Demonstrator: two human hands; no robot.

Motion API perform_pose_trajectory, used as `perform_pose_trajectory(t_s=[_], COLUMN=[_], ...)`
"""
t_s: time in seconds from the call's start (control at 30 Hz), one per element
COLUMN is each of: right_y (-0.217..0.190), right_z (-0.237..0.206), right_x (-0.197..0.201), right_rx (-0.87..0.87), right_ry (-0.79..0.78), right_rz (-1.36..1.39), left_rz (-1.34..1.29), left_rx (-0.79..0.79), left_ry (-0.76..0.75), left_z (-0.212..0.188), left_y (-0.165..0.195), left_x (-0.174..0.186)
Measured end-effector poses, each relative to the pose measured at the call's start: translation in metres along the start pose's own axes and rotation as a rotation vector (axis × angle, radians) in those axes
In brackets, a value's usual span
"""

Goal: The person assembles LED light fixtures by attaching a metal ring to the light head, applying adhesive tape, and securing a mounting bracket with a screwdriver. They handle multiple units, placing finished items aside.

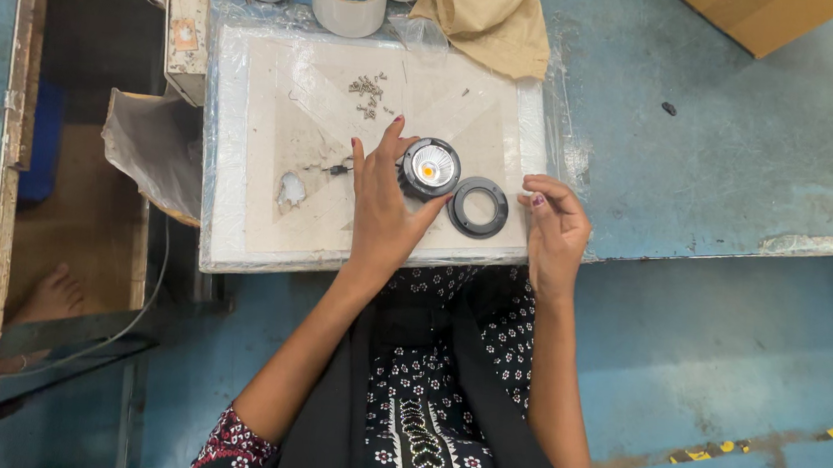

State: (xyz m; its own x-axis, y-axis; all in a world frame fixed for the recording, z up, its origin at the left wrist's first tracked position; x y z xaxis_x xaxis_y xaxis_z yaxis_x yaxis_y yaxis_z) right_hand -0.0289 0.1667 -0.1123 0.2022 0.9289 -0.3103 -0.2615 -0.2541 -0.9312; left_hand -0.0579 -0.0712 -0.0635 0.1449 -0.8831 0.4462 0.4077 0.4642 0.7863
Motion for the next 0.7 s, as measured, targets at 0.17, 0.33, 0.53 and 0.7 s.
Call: perform_pose_trajectory(t_s=[0.17,0.33,0.53,0.7], right_y=[-0.004,-0.007,-0.006,0.001], right_z=[-0.005,-0.024,-0.063,-0.091], right_x=[0.008,0.010,0.003,0.000], right_rx=[0.047,0.109,-0.013,-0.277], right_ry=[0.027,0.090,0.023,-0.141], right_rz=[0.083,0.117,0.286,0.420], left_rz=[-0.146,-0.282,-0.281,-0.333], left_rx=[0.003,-0.098,-0.210,-0.223], left_ry=[0.024,0.024,-0.068,-0.075], left_z=[-0.003,-0.014,-0.034,-0.049], left_y=[0.035,0.078,0.108,0.113], left_x=[0.012,0.020,0.013,0.000])
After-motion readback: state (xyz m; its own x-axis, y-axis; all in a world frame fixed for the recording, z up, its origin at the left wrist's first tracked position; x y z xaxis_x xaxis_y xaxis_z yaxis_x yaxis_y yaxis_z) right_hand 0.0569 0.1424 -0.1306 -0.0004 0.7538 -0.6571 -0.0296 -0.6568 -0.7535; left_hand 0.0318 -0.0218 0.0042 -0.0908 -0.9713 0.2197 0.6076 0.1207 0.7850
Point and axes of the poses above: each hand's wrist, its own z-axis towards the middle knuckle, its own x-axis out of the back of the hand, y = z × x, the point moved 5 cm from there along z, towards the middle knuckle
